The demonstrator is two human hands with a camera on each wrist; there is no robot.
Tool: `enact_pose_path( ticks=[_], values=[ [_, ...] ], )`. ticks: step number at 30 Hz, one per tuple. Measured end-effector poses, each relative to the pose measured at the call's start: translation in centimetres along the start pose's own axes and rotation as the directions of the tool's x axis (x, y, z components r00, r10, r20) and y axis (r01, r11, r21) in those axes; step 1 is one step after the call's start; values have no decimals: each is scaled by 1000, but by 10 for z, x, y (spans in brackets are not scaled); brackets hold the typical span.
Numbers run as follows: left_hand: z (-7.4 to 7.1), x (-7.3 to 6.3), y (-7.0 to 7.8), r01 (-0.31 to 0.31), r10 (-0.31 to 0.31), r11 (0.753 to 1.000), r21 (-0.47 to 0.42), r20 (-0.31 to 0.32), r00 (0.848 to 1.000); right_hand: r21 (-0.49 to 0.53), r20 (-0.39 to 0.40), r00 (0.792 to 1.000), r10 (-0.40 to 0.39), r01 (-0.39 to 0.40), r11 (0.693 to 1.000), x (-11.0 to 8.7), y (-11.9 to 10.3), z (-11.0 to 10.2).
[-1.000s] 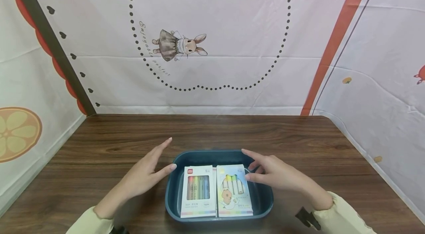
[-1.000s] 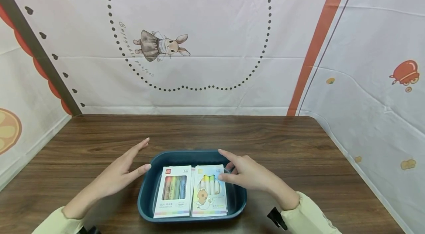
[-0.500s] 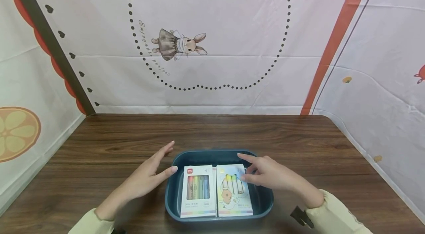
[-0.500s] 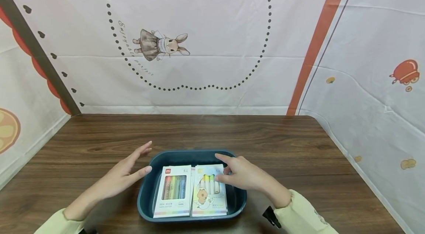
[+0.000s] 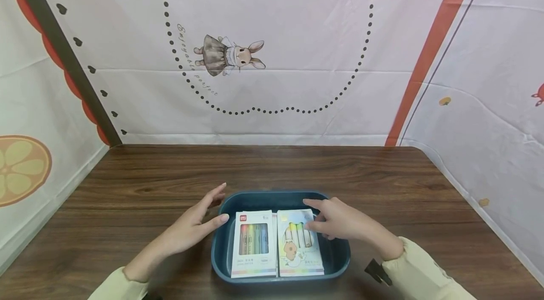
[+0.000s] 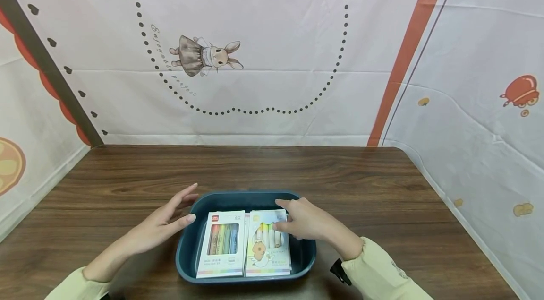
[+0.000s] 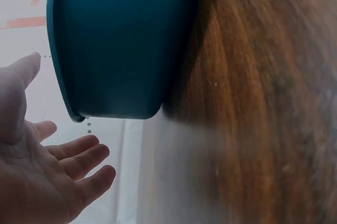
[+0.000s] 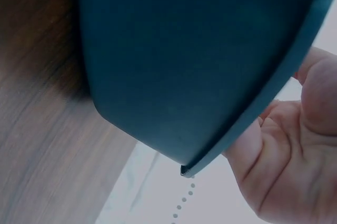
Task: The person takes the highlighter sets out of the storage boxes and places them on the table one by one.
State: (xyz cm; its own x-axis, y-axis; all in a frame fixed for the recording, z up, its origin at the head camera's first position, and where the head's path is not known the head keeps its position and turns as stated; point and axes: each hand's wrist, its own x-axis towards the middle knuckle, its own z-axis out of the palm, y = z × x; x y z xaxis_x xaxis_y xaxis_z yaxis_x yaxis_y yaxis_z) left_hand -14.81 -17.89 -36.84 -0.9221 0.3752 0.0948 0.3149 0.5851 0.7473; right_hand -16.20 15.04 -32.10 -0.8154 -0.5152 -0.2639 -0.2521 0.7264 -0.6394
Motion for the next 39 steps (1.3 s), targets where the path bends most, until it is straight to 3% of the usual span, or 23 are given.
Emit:
enact_pose_path(
  ticks=[10,26,39],
  values=[
    [3,2,-4,2,0,999,-45,41,999,-109,28,999,-16,19,994,5,1,3],
    [5,1,-6,13,0,996,-93,139,990,-191,38,996,-83,88,978,5,1,5],
    [6,4,-7,33,-15,995,-97,181,983,-156,25,997,-68,71,985,5,1,9]
  ],
)
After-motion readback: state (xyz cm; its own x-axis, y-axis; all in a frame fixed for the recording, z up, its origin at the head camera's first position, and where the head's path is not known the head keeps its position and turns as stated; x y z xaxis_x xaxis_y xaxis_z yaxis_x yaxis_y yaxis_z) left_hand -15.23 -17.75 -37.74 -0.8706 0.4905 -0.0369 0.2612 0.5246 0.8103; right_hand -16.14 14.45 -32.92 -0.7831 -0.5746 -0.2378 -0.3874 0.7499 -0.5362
